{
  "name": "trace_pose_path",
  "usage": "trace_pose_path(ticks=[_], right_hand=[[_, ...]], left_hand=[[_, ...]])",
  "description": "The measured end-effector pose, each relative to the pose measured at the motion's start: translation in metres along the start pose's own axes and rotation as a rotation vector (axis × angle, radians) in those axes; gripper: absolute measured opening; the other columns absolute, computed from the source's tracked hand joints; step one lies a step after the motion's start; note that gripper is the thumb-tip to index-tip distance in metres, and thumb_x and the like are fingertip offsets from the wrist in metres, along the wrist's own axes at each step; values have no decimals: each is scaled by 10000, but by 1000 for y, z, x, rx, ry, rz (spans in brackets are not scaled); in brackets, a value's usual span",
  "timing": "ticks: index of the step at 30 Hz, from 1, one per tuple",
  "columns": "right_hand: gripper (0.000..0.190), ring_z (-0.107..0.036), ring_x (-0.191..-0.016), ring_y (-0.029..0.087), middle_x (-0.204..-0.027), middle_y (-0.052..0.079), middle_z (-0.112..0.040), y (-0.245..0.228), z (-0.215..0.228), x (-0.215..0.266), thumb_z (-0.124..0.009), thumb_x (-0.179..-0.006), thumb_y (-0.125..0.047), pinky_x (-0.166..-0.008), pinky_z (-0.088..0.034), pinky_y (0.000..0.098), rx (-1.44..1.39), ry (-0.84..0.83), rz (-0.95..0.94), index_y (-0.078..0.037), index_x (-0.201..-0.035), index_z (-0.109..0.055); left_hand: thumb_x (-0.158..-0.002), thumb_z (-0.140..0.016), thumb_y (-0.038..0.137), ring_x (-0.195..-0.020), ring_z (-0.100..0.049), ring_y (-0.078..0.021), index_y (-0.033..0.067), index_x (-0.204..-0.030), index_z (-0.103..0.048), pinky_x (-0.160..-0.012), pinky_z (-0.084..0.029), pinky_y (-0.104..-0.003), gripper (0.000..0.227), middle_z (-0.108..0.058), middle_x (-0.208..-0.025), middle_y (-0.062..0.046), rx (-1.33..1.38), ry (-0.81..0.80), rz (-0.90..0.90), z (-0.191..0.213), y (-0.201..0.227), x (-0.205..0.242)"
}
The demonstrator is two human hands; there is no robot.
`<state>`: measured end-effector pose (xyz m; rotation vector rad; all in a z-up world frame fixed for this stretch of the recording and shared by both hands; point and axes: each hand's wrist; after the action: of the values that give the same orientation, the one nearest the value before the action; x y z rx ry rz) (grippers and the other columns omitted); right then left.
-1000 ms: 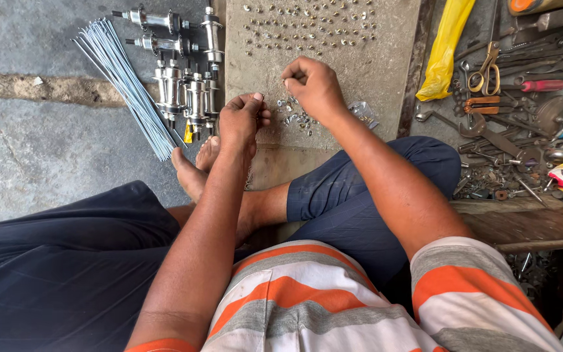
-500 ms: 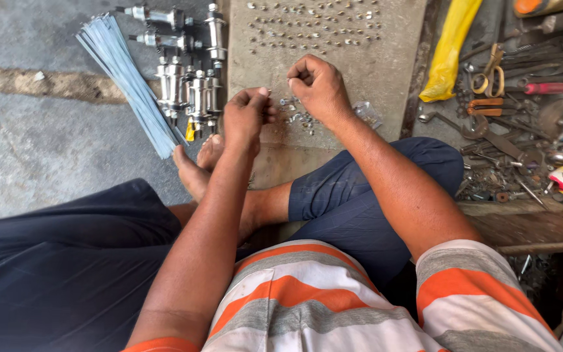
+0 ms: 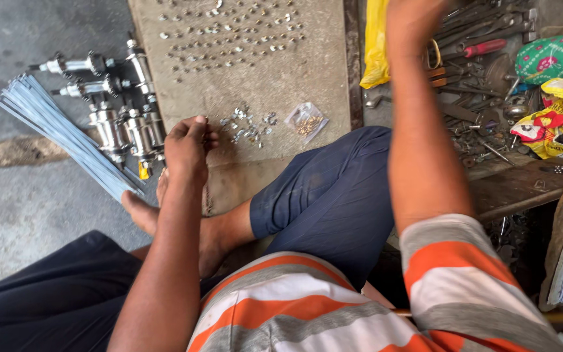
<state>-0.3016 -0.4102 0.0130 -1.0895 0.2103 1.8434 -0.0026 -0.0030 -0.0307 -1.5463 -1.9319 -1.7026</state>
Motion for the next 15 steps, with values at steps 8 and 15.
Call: trace_pose_path(ticks=[8,15], right_hand=[[158,-750,-777,246,-859,91,-745,2,-24,56,-733,-858,65,-694,-581,350,-222,-674,-79,-73,-931,-712],[163,-745,-828,265,-900,102,-750,-14,-23,48,-775,-851,23,-731,-578,376,-174,-564,-148,-63,-980,-727]], left_hand=[[-1012,-667,140,-688,-641,-169,-14,-1018,-646,-623,-555,-284,155,-672,-826,-74,-21,8,36,-6,-2,-3],[-1000,-661,139,-705,-656,-167,-15,-1018,-663,-637,-569,-290,154,-677,-833,-69,-40,-18,41,-20,4,2]])
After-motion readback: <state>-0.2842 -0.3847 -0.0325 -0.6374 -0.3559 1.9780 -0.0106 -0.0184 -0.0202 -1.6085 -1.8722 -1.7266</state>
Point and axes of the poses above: each hand's wrist, its own x-axis away from the middle knuckle, its own z-axis out of the back of the hand, y = z × x
